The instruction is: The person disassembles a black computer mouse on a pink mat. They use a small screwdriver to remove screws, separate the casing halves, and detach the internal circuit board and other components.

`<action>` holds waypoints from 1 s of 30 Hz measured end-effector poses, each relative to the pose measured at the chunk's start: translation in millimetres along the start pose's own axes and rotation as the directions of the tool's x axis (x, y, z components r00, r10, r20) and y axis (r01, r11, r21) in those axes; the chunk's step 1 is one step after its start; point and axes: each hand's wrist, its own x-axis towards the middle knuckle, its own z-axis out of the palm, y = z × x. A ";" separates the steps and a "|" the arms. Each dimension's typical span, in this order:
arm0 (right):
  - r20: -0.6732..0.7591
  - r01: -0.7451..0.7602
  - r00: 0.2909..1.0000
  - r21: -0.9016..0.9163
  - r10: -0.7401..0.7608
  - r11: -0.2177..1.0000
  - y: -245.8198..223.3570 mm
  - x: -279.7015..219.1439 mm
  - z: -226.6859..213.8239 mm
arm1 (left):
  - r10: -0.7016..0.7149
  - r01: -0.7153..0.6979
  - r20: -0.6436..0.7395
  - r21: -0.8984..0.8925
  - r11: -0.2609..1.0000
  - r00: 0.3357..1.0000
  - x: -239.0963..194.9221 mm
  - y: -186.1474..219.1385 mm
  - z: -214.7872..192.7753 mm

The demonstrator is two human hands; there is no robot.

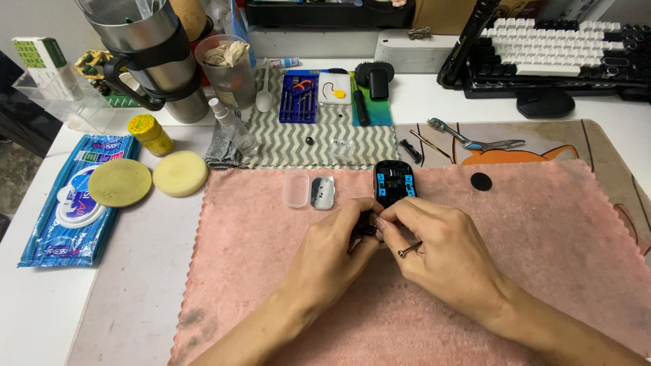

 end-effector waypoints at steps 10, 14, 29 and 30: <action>0.044 -0.049 0.998 -0.001 0.049 0.999 7.7 -4.1 0.9 | 0.183 -0.164 -0.021 0.358 0.919 0.983 -3.7 -8.6 11.9; 0.032 -0.075 0.997 0.001 0.075 0.997 4.8 -6.4 3.7 | 0.055 -0.056 0.010 0.209 0.976 0.998 -4.2 -6.8 8.2; 0.003 -0.065 0.998 -0.034 0.065 0.997 -6.6 -5.8 0.3 | 0.032 -0.025 -0.028 0.206 0.978 0.999 -6.6 -3.7 7.4; 0.003 -0.063 0.998 -0.029 0.063 0.998 -7.2 -6.2 0.5 | -0.082 0.087 -0.044 0.120 0.989 0.996 -5.4 -0.6 7.2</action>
